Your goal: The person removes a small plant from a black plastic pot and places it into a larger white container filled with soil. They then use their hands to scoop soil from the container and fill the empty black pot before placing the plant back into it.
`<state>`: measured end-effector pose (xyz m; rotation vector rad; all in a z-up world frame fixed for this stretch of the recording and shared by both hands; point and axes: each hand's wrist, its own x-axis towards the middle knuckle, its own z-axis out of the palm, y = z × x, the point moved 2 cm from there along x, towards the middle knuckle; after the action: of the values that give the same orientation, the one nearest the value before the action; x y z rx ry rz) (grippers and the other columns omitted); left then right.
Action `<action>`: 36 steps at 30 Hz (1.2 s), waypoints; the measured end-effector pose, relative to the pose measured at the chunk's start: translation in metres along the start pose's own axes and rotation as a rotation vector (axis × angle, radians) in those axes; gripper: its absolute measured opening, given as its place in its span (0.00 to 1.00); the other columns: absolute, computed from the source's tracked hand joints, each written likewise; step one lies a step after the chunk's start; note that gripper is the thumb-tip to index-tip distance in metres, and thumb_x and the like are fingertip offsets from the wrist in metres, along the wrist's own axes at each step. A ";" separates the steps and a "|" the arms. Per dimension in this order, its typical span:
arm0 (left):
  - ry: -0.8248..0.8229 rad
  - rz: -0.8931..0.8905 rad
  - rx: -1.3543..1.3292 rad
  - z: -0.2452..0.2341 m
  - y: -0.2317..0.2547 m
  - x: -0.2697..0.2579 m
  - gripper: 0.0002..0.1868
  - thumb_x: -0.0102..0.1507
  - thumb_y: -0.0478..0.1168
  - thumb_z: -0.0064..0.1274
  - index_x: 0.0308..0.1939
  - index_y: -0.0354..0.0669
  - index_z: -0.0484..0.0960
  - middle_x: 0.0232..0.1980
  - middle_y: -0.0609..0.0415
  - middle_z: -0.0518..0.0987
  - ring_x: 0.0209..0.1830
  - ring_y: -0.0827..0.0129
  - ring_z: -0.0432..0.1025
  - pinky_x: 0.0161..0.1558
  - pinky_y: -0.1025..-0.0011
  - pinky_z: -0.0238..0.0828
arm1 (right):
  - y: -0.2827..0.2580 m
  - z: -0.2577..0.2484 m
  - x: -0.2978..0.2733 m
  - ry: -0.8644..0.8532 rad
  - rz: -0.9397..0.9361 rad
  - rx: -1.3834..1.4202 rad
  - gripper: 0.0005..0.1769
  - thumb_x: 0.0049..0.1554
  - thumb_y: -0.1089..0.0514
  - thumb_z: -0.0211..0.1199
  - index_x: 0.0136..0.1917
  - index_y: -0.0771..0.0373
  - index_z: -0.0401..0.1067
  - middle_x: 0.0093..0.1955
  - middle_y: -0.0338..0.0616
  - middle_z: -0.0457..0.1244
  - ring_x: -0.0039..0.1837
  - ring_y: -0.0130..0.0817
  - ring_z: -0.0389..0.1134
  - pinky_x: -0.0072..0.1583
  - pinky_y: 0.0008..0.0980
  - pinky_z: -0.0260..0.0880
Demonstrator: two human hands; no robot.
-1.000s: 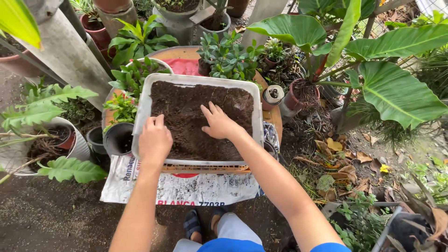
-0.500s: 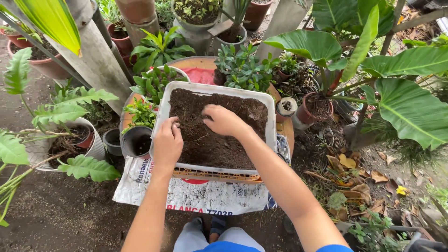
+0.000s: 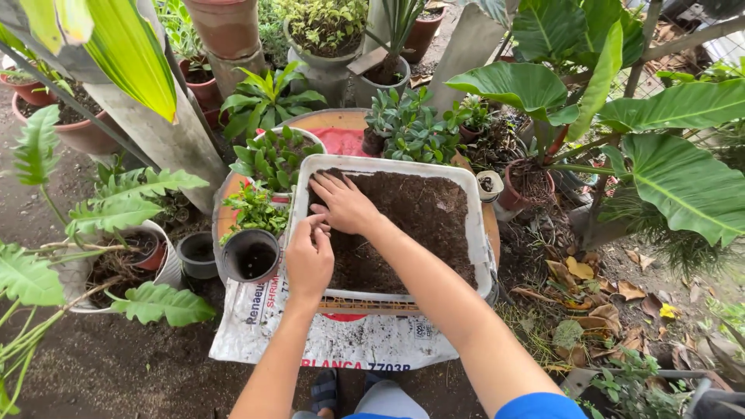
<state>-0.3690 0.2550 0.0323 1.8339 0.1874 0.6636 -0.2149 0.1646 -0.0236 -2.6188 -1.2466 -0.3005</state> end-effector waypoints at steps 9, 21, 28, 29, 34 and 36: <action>-0.120 -0.069 0.092 -0.002 -0.003 0.005 0.10 0.65 0.33 0.46 0.47 0.37 0.81 0.42 0.45 0.85 0.42 0.52 0.79 0.44 0.58 0.75 | -0.018 -0.029 -0.028 -0.277 0.112 0.128 0.17 0.55 0.47 0.65 0.55 0.55 0.77 0.57 0.41 0.67 0.63 0.46 0.65 0.62 0.49 0.68; -0.164 0.158 0.342 0.011 -0.012 -0.007 0.10 0.63 0.37 0.53 0.46 0.40 0.82 0.48 0.45 0.77 0.50 0.46 0.75 0.51 0.53 0.72 | -0.001 -0.078 -0.145 -0.350 0.422 0.275 0.49 0.57 0.33 0.68 0.81 0.53 0.53 0.82 0.65 0.32 0.82 0.65 0.33 0.76 0.57 0.43; -0.888 -0.228 0.789 0.024 -0.023 0.008 0.41 0.52 0.52 0.72 0.59 0.38 0.66 0.58 0.37 0.73 0.57 0.41 0.73 0.56 0.52 0.72 | -0.014 -0.072 -0.147 -0.530 0.254 0.039 0.43 0.54 0.33 0.67 0.78 0.45 0.58 0.88 0.53 0.35 0.87 0.55 0.30 0.80 0.63 0.35; -0.933 -0.191 0.817 0.030 -0.030 0.009 0.43 0.51 0.49 0.74 0.60 0.37 0.65 0.59 0.35 0.73 0.58 0.40 0.73 0.57 0.53 0.73 | -0.010 -0.071 -0.149 -0.514 0.400 -0.027 0.45 0.54 0.35 0.67 0.78 0.48 0.57 0.87 0.57 0.34 0.86 0.57 0.32 0.79 0.60 0.39; -0.954 -0.047 0.741 0.065 -0.072 0.013 0.33 0.53 0.36 0.68 0.58 0.36 0.67 0.57 0.30 0.72 0.56 0.36 0.73 0.57 0.51 0.73 | 0.000 -0.058 -0.156 -0.364 0.461 0.072 0.49 0.55 0.47 0.67 0.83 0.54 0.49 0.81 0.70 0.38 0.82 0.64 0.38 0.77 0.54 0.47; -0.759 0.089 0.621 0.073 -0.078 0.021 0.24 0.60 0.29 0.57 0.59 0.39 0.70 0.57 0.32 0.72 0.54 0.37 0.74 0.55 0.51 0.75 | -0.006 -0.064 -0.153 -0.310 0.206 0.324 0.48 0.49 0.60 0.65 0.82 0.58 0.54 0.83 0.66 0.40 0.82 0.61 0.43 0.77 0.48 0.50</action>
<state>-0.2985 0.2328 -0.0476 2.5706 -0.2212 -0.0954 -0.3202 0.0373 -0.0048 -2.5365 -0.9930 0.3275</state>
